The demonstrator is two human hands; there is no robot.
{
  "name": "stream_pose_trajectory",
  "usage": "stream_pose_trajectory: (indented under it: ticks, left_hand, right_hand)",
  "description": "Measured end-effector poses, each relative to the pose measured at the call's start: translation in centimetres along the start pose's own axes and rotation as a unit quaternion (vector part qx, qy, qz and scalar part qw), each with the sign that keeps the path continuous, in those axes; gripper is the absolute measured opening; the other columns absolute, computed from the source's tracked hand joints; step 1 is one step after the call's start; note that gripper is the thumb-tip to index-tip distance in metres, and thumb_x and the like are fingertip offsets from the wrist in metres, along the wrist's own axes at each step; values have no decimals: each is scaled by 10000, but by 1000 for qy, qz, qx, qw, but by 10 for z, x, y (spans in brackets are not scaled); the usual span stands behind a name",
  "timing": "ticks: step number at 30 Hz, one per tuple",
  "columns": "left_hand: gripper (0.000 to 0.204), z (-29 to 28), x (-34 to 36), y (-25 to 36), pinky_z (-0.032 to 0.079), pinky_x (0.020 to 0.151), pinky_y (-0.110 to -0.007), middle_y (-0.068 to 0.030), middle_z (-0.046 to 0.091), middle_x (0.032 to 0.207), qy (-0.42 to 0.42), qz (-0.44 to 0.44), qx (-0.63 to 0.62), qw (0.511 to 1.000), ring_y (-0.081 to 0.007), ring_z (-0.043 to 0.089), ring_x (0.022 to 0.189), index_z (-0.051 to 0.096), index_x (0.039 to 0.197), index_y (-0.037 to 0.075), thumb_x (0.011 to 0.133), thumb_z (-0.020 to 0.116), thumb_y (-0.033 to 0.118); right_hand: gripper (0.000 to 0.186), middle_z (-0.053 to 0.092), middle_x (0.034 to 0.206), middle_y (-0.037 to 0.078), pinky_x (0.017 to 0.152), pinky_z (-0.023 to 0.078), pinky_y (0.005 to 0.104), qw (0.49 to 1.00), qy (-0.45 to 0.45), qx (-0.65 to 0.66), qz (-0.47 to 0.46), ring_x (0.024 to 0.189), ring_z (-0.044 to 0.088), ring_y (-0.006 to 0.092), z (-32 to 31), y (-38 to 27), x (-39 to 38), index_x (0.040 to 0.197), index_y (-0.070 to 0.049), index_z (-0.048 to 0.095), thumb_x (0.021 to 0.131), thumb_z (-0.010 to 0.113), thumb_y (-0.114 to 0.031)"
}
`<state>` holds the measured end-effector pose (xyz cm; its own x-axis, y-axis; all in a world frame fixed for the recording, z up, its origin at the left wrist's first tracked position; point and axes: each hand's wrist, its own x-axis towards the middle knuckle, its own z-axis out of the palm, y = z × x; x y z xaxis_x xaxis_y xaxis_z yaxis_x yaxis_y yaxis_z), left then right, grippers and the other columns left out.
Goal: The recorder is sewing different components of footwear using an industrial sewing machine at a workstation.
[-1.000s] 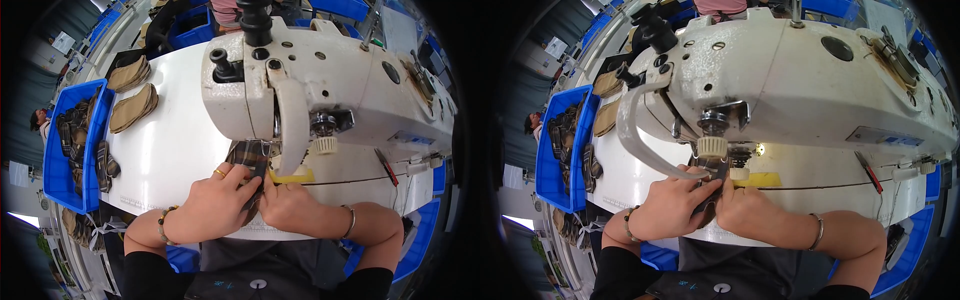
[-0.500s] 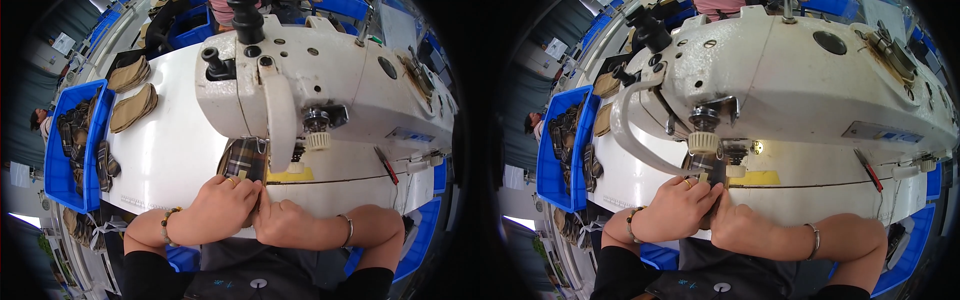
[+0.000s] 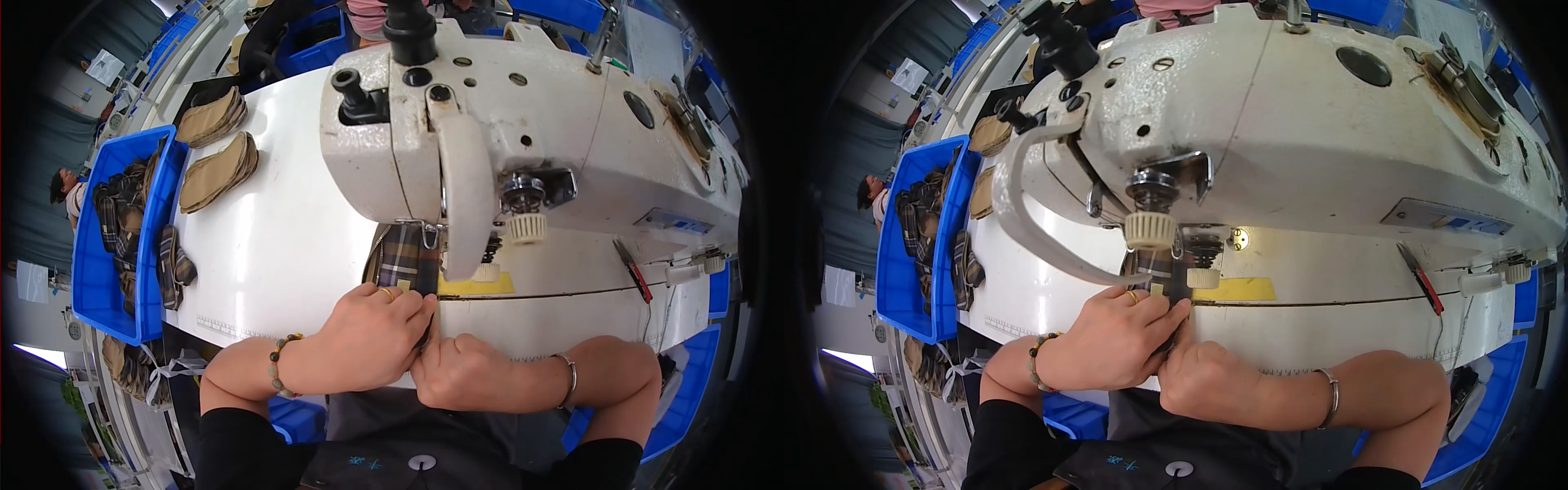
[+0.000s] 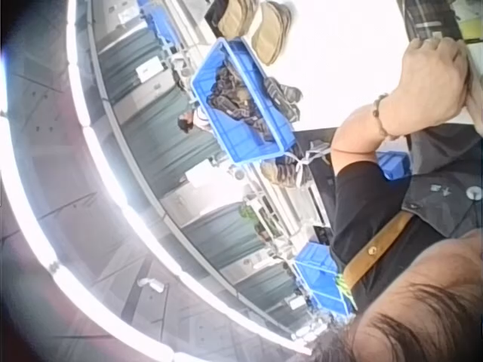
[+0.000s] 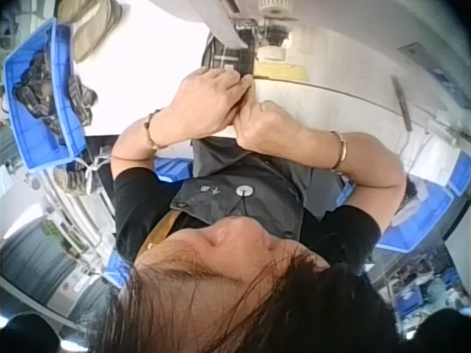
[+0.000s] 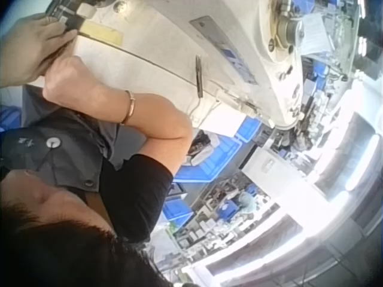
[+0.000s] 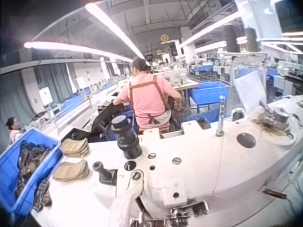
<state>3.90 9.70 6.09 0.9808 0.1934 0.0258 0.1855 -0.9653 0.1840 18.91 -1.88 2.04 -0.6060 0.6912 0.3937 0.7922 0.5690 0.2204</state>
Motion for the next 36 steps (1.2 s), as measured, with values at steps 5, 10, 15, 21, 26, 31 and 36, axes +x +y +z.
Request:
stream_pose_trajectory:
  ticks: [5, 10, 15, 21, 26, 31, 36]
  left_hand:
    - [550, 0, 0, 0, 454, 615, -322, -27, 572, 831, 1, -7, 2, 1000, -192, 605, 719, 656, 1183, -5, 681, 713, 211]
    - [429, 4, 12, -9, 466, 624, -334, -48, 595, 826, 42, -36, -29, 998, -210, 622, 721, 678, 1111, -17, 746, 682, 208]
    - [398, 6, 24, -19, 468, 648, -342, -52, 596, 846, 74, -54, -1, 996, -216, 623, 741, 688, 1097, 10, 756, 693, 215]
    - [370, 7, 24, -22, 458, 688, -333, -34, 578, 864, 96, -59, 26, 993, -200, 603, 783, 701, 1072, 45, 751, 713, 228]
    - [403, 6, 12, -14, 427, 655, -337, 20, 594, 907, 96, -69, 24, 993, -175, 610, 759, 722, 1090, 110, 695, 776, 175]
    - [278, 15, 15, -15, 426, 678, -300, 12, 538, 856, 147, -34, 44, 988, -162, 550, 768, 719, 984, 59, 733, 677, 172]
    - [250, 17, 18, -15, 426, 686, -300, 6, 539, 853, 147, -25, 39, 988, -163, 549, 783, 713, 959, 53, 745, 665, 172]
  right_hand:
    - [122, 708, 783, 263, 404, 253, 262, 1000, 11, -2, 14, 414, 413, 115, 3, -1, 0, 574, -82, 556, 629, 605, -179]
    - [115, 712, 813, 269, 410, 310, 253, 999, 24, -31, 27, 427, 454, 113, 13, 10, 1, 614, -53, 593, 646, 612, -162]
    - [113, 714, 851, 277, 420, 360, 253, 998, 22, -52, 33, 444, 498, 126, 18, 24, 5, 669, -27, 621, 671, 622, -140]
    - [120, 713, 908, 289, 436, 392, 252, 998, 14, -37, 53, 485, 554, 130, 21, 30, 3, 712, -10, 631, 700, 622, -129]
    - [208, 716, 901, 283, 429, 376, 249, 999, -7, -33, 31, 472, 530, 111, 14, 28, 3, 811, 27, 694, 697, 610, -125]
    - [276, 717, 882, 278, 426, 350, 240, 999, -9, -25, 25, 462, 504, 104, 13, 22, 1, 854, 43, 713, 677, 608, -141]
    - [301, 716, 874, 278, 430, 345, 242, 999, 0, -27, 20, 461, 501, 106, 14, 22, 2, 856, 47, 716, 657, 600, -146]
